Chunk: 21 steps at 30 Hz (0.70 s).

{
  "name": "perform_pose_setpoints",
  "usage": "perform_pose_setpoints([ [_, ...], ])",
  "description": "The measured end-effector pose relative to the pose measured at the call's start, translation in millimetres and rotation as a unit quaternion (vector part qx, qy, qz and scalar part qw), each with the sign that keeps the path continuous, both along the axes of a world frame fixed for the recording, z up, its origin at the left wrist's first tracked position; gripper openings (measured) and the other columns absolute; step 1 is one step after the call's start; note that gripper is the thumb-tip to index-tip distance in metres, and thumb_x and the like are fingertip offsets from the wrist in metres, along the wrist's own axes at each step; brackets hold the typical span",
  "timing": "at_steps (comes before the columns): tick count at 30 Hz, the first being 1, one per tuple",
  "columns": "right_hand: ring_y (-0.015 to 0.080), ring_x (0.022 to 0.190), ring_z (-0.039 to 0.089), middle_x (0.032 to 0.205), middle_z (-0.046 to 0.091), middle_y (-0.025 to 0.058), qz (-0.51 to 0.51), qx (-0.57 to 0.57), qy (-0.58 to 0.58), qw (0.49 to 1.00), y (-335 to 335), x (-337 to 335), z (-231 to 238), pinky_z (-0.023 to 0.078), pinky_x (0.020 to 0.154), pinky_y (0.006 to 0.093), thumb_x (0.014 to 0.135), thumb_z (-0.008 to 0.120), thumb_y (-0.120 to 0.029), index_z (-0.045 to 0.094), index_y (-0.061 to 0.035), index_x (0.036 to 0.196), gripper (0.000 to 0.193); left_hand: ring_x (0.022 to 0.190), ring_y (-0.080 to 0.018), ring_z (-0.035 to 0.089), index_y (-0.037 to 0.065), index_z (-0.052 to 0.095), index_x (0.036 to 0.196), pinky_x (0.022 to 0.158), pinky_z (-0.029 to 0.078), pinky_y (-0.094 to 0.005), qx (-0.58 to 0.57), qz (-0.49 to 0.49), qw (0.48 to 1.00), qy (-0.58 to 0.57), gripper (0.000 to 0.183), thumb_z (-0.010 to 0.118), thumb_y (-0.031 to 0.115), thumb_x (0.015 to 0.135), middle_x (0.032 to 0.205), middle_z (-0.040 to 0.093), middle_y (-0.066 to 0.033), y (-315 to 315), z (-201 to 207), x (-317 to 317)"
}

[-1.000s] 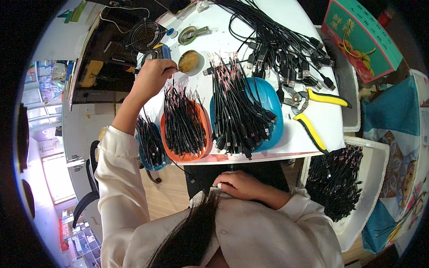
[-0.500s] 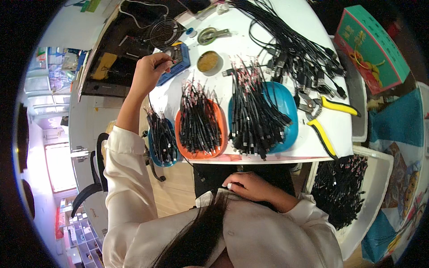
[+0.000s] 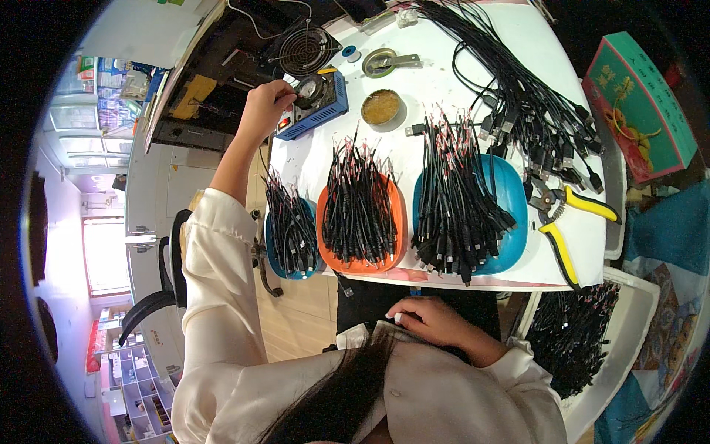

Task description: The person repeatedly picks up black wires, strips the ends, and uses a soldering iron to tin the exposed conductors. Finished wires are placed into colored trays on the table.

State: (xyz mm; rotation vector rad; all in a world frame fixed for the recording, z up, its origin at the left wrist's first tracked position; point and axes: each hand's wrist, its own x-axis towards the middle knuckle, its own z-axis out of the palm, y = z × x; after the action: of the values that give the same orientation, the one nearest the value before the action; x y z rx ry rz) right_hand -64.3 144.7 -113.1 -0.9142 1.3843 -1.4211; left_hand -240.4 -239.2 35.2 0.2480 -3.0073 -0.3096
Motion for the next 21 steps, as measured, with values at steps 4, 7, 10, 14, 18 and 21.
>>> perform_pose_setpoints([
  [4,0.0269,0.095,0.065,0.101,0.067,0.0129,-0.005,-0.016,0.003,1.000,-0.4,-0.1,0.0,0.049,0.085,0.0354,0.090,0.054,-0.009,0.063,-0.0037,0.106,0.019,0.064,-0.0261,0.066,-0.001,0.065,0.086,0.063,0.050,-0.0347,-0.027,-0.013,0.999,-0.014,0.010,0.064,0.008,0.084,0.067,0.066,-0.0137,-0.6,1.9,-2.9],
  [7,0.0270,0.095,0.065,0.101,0.067,0.0128,-0.005,-0.015,0.000,1.000,-0.9,0.3,0.0,0.049,0.085,0.0354,0.090,0.054,-0.009,0.063,-0.0037,0.106,0.019,0.065,-0.0260,0.066,-0.001,0.066,0.086,0.063,0.049,-0.0351,-0.024,-0.015,0.999,-0.024,0.010,0.064,0.008,0.083,0.067,0.066,-0.0136,-1.1,3.0,-3.2],
  [10,0.0272,0.095,0.065,0.100,0.067,0.0129,-0.012,-0.023,0.006,1.000,-0.7,0.7,0.9,0.049,0.084,0.0354,0.090,0.054,-0.009,0.063,-0.0037,0.106,0.019,0.064,-0.0259,0.066,-0.001,0.066,0.086,0.063,0.049,-0.0353,-0.026,-0.013,0.999,-0.021,0.009,0.064,0.008,0.083,0.067,0.066,-0.0134,-2.0,1.9,-3.2],
  [14,0.0276,0.093,0.065,0.098,0.067,0.0131,-0.014,-0.020,0.015,1.000,1.4,3.4,3.2,0.049,0.082,0.0359,0.090,0.054,-0.009,0.063,-0.0040,0.105,0.019,0.064,-0.0256,0.066,0.000,0.066,0.087,0.063,0.050,-0.0349,-0.027,-0.009,0.999,-0.026,0.009,0.064,0.008,0.083,0.067,0.066,-0.0133,-2.0,1.0,-3.9],
  [18,0.0276,0.091,0.065,0.098,0.066,0.0130,-0.022,-0.011,0.034,0.999,2.6,10.6,4.0,0.049,0.081,0.0364,0.089,0.055,-0.009,0.063,-0.0038,0.105,0.018,0.065,-0.0214,0.067,-0.001,0.066,0.087,0.063,0.050,-0.0319,0.020,-0.006,1.000,0.023,0.009,0.064,0.007,0.083,0.069,0.067,-0.0122,14.9,15.8,10.7],
  [21,0.0251,0.088,0.066,0.094,0.067,0.0107,-0.057,-0.035,0.070,0.995,2.4,16.4,8.2,0.051,0.078,0.0336,0.089,0.057,-0.008,0.065,-0.0049,0.102,0.016,0.067,-0.0157,0.067,-0.002,0.066,0.089,0.064,0.049,-0.0282,0.140,-0.022,0.980,0.142,0.010,0.065,0.007,0.083,0.070,0.067,-0.0098,48.5,42.6,48.6],
])
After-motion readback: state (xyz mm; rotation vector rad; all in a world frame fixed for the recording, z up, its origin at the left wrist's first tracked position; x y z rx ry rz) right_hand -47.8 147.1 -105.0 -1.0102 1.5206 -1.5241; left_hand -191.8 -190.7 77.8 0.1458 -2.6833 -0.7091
